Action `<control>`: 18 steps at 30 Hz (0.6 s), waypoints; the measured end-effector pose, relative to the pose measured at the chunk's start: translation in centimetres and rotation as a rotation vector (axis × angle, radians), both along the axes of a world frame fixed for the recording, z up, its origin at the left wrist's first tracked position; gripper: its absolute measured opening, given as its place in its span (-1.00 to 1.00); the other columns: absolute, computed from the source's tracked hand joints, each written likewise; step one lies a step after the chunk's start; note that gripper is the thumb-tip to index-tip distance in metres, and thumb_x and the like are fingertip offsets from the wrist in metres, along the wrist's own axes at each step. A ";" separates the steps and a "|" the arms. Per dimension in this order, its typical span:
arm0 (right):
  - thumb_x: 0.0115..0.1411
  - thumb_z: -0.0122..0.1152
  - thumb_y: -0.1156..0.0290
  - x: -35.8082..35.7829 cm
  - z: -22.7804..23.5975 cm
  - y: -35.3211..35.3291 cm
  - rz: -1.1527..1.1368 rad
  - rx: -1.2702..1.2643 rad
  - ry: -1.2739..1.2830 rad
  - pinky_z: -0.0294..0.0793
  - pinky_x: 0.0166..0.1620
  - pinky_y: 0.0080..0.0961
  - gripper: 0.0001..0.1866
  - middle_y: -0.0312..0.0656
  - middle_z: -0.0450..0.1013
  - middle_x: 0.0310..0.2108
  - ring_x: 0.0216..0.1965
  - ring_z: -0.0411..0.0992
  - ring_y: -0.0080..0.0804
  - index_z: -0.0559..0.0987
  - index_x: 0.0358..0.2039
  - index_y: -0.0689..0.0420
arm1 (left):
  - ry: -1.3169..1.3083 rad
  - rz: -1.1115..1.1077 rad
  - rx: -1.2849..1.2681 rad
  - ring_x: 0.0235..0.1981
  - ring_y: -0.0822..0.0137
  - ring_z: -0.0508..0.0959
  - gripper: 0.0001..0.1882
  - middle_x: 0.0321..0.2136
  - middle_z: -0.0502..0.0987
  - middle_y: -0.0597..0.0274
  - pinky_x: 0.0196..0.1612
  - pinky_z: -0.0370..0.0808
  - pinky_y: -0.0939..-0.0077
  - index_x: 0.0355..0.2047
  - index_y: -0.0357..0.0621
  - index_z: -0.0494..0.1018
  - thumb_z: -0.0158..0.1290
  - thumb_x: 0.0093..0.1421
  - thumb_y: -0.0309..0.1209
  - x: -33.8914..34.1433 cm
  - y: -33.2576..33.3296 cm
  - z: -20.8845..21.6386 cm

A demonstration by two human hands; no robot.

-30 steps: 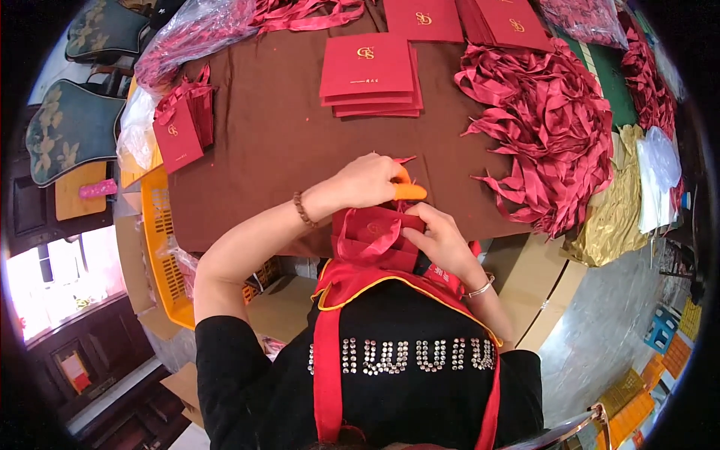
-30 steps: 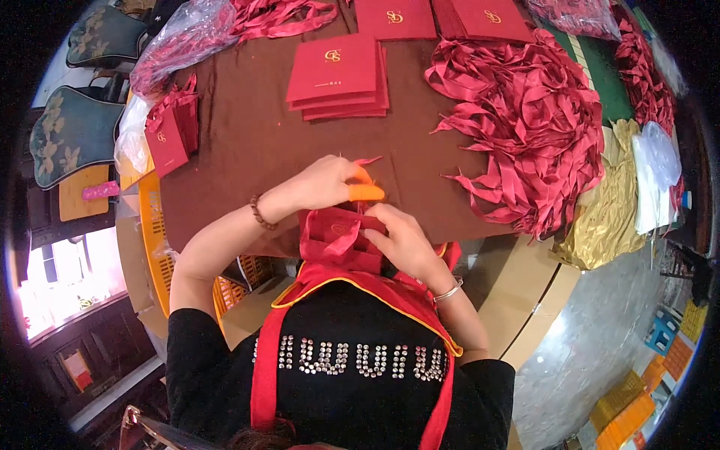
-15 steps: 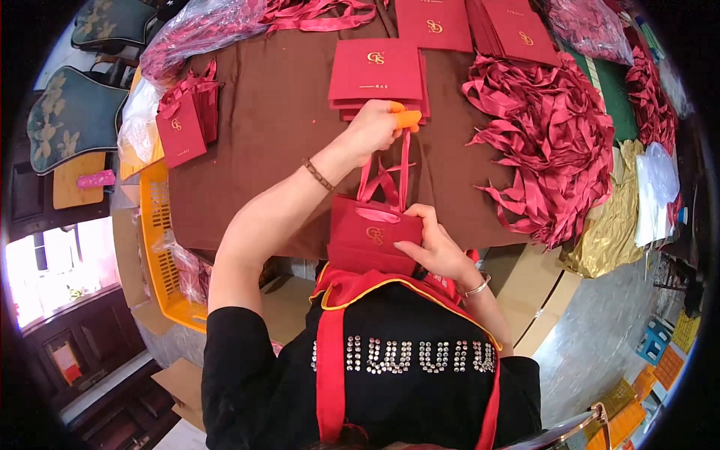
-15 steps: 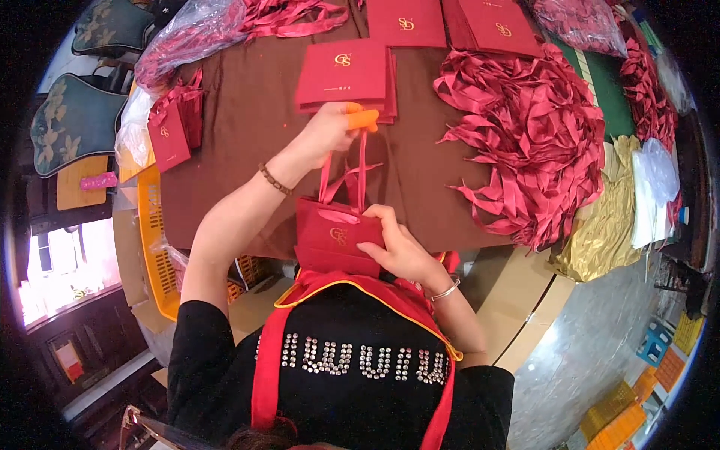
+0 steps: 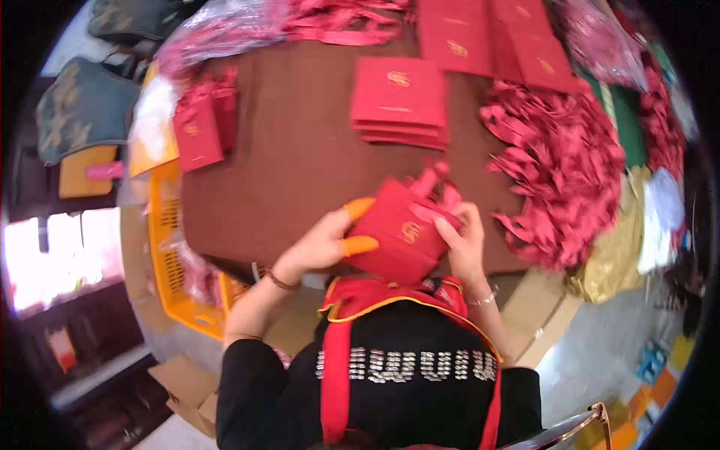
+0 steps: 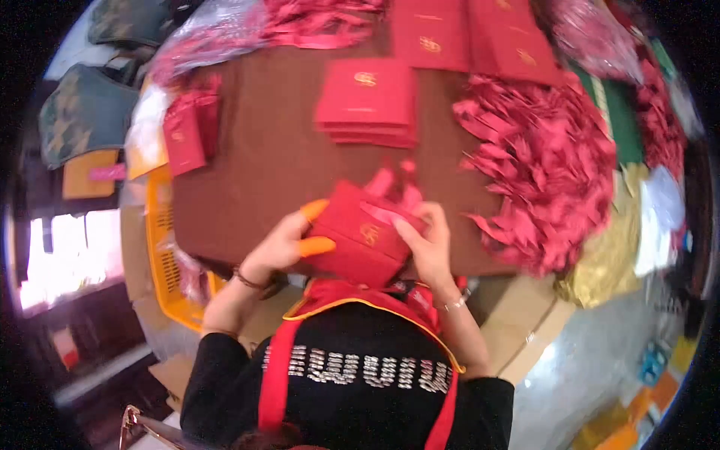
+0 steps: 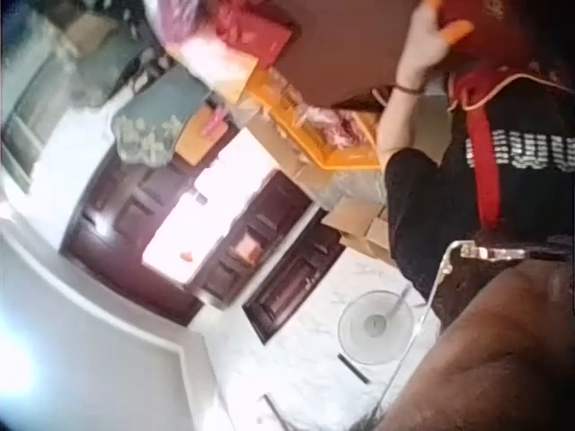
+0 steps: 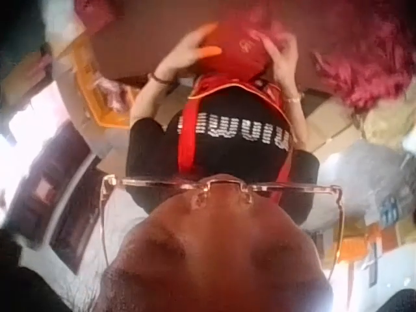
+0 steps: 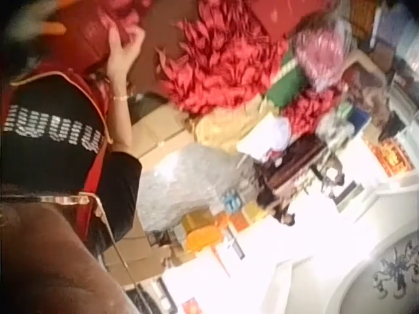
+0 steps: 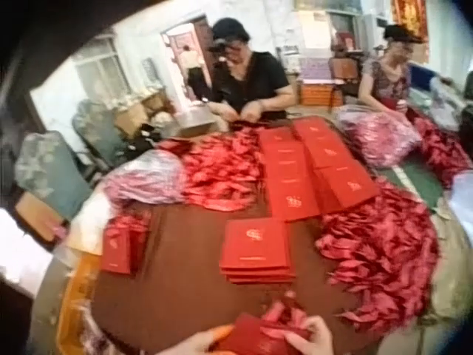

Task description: The person assembles gift bags by taking red bags and ribbon strips, threading and attaching ribbon handles to each bag by hand, and placing the finished bags on the table.

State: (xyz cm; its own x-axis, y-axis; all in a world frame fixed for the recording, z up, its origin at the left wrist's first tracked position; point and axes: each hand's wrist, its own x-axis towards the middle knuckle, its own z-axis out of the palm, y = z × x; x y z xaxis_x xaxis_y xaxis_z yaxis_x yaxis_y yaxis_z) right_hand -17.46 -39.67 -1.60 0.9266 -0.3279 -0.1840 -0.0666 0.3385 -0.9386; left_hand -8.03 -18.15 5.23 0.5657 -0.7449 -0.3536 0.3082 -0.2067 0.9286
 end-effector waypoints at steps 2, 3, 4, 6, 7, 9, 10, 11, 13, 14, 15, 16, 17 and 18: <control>0.09 0.14 0.65 -0.3 -0.1 0.6 0.006 0.085 -0.046 0.36 -0.13 -0.61 -0.80 -0.34 0.35 -0.33 -0.24 0.33 -0.61 0.35 -0.34 0.11 | -0.163 -0.071 -0.028 0.00 0.41 0.37 -0.42 0.01 0.42 0.15 0.08 0.30 0.45 0.14 -0.30 0.20 0.09 0.11 -0.49 -0.2 1.2 0.2; 0.09 0.15 0.65 -0.2 -0.2 1.0 0.014 0.160 -0.064 0.37 -0.12 -0.59 -0.77 -0.32 0.36 -0.32 -0.23 0.35 -0.58 0.34 -0.29 0.11 | -0.202 -0.073 0.021 0.01 0.41 0.37 -0.42 0.01 0.42 0.16 0.08 0.29 0.47 0.14 -0.32 0.20 0.10 0.11 -0.48 -0.2 1.4 1.1; 0.08 0.15 0.65 -0.2 0.2 1.4 0.012 0.227 -0.073 0.37 -0.12 -0.58 -0.73 -0.30 0.37 -0.32 -0.22 0.37 -0.56 0.34 -0.23 0.11 | -0.232 -0.085 0.063 0.01 0.42 0.37 -0.42 0.00 0.43 0.17 0.07 0.28 0.49 0.13 -0.34 0.20 0.11 0.11 -0.47 -0.1 1.5 2.5; 0.11 0.14 0.61 0.6 1.1 3.0 0.022 0.237 -0.087 0.39 -0.13 -0.57 -0.70 -0.26 0.39 -0.30 -0.22 0.39 -0.53 0.33 -0.16 0.11 | -0.280 -0.036 0.106 0.00 0.41 0.38 -0.41 -0.01 0.44 0.13 0.07 0.28 0.49 0.13 -0.34 0.20 0.11 0.10 -0.47 -0.1 2.8 4.7; 0.13 0.12 0.58 1.1 1.5 3.5 -0.015 0.226 -0.069 0.40 -0.14 -0.56 -0.67 -0.22 0.40 -0.29 -0.22 0.41 -0.49 0.32 -0.08 0.11 | -0.294 -0.030 0.124 0.00 0.41 0.38 -0.40 -0.01 0.45 0.10 0.06 0.29 0.49 0.13 -0.34 0.20 0.11 0.09 -0.48 -0.1 3.1 5.5; 0.17 0.08 0.54 1.7 3.4 3.1 0.153 0.247 -0.106 0.40 -0.16 -0.57 -0.65 -0.19 0.41 -0.27 -0.23 0.43 -0.46 0.29 -0.02 0.12 | -0.419 0.211 0.150 -0.04 0.36 0.44 -0.43 -0.03 0.45 0.08 0.02 0.33 0.51 0.10 -0.30 0.26 0.11 0.05 -0.53 -0.3 5.4 7.7; 0.20 0.04 0.50 1.8 4.0 2.9 0.296 0.262 -0.126 0.41 -0.17 -0.57 -0.62 -0.16 0.42 -0.25 -0.24 0.44 -0.43 0.26 0.03 0.13 | -0.412 0.379 0.129 -0.06 0.34 0.46 -0.44 -0.05 0.46 0.07 -0.01 0.35 0.52 0.09 -0.28 0.29 0.12 0.03 -0.54 -0.5 6.3 8.6; 0.25 -0.01 0.42 1.9 4.0 2.8 0.262 0.230 -0.103 0.42 -0.18 -0.58 -0.67 -0.14 0.43 -0.26 -0.26 0.45 -0.41 0.29 0.02 0.17 | -0.679 0.386 0.303 -0.09 0.28 0.49 -0.46 -0.08 0.47 0.06 -0.04 0.37 0.52 0.07 -0.26 0.31 0.12 0.03 -0.55 -0.5 6.9 9.8; 0.25 0.00 0.42 2.1 2.4 2.2 0.272 0.160 -0.018 0.42 -0.19 -0.58 -0.68 -0.15 0.44 -0.28 -0.26 0.45 -0.41 0.30 0.00 0.17 | -1.141 0.396 0.703 -0.19 0.09 0.52 -0.51 -0.16 0.48 0.03 -0.12 0.44 0.47 0.01 -0.20 0.37 0.12 0.00 -0.55 -0.1 6.2 9.9; 0.24 0.02 0.42 2.0 1.6 1.9 0.300 0.108 0.067 0.42 -0.19 -0.58 -0.69 -0.16 0.45 -0.29 -0.26 0.45 -0.42 0.32 -0.01 0.18 | -1.138 0.392 0.689 -0.19 0.09 0.52 -0.51 -0.16 0.48 0.03 -0.12 0.44 0.47 0.01 -0.20 0.37 0.12 0.00 -0.55 0.0 6.1 8.4; 0.24 0.03 0.43 1.9 1.6 1.9 0.279 0.147 0.069 0.42 -0.20 -0.60 -0.73 -0.19 0.46 -0.31 -0.27 0.44 -0.47 0.36 -0.05 0.17 | -1.148 0.286 0.790 -0.20 0.05 0.52 -0.54 -0.17 0.47 0.03 -0.13 0.45 0.44 -0.03 -0.20 0.40 0.12 -0.01 -0.52 0.4 6.0 5.9; 0.24 0.03 0.43 1.8 1.7 2.1 0.246 0.133 0.078 0.42 -0.20 -0.60 -0.73 -0.19 0.46 -0.31 -0.27 0.44 -0.47 0.36 -0.05 0.17 | -1.162 0.171 0.880 -0.21 0.02 0.51 -0.57 -0.17 0.47 0.03 -0.15 0.45 0.40 -0.07 -0.20 0.43 0.12 -0.02 -0.49 0.9 5.5 4.6; 0.24 0.04 0.44 1.6 1.7 2.1 0.285 0.157 0.080 0.42 -0.20 -0.60 -0.74 -0.19 0.46 -0.31 -0.27 0.44 -0.48 0.37 -0.06 0.18 | -1.137 0.200 0.712 -0.27 0.04 0.52 -0.69 -0.22 0.50 0.07 -0.25 0.47 0.29 -0.19 -0.17 0.48 0.15 0.02 -0.39 1.3 5.6 4.0; 0.23 0.04 0.44 1.5 1.1 1.8 0.287 0.182 0.091 0.42 -0.21 -0.60 -0.75 -0.20 0.46 -0.31 -0.27 0.44 -0.49 0.38 -0.08 0.18 | -1.200 0.259 0.591 -0.30 0.05 0.53 -0.72 -0.24 0.51 0.08 -0.25 0.47 0.30 -0.23 -0.15 0.50 0.15 0.02 -0.37 2.1 4.4 5.3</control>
State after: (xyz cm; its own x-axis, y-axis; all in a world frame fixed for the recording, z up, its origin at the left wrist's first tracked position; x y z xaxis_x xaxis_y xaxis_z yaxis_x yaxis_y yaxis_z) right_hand -15.97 -37.85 -0.47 0.9535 -0.0102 -0.3013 -0.2638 0.4552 -0.8504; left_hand -5.92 -13.77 10.49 0.8472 -0.4814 0.2245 -0.5287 -0.7234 0.4441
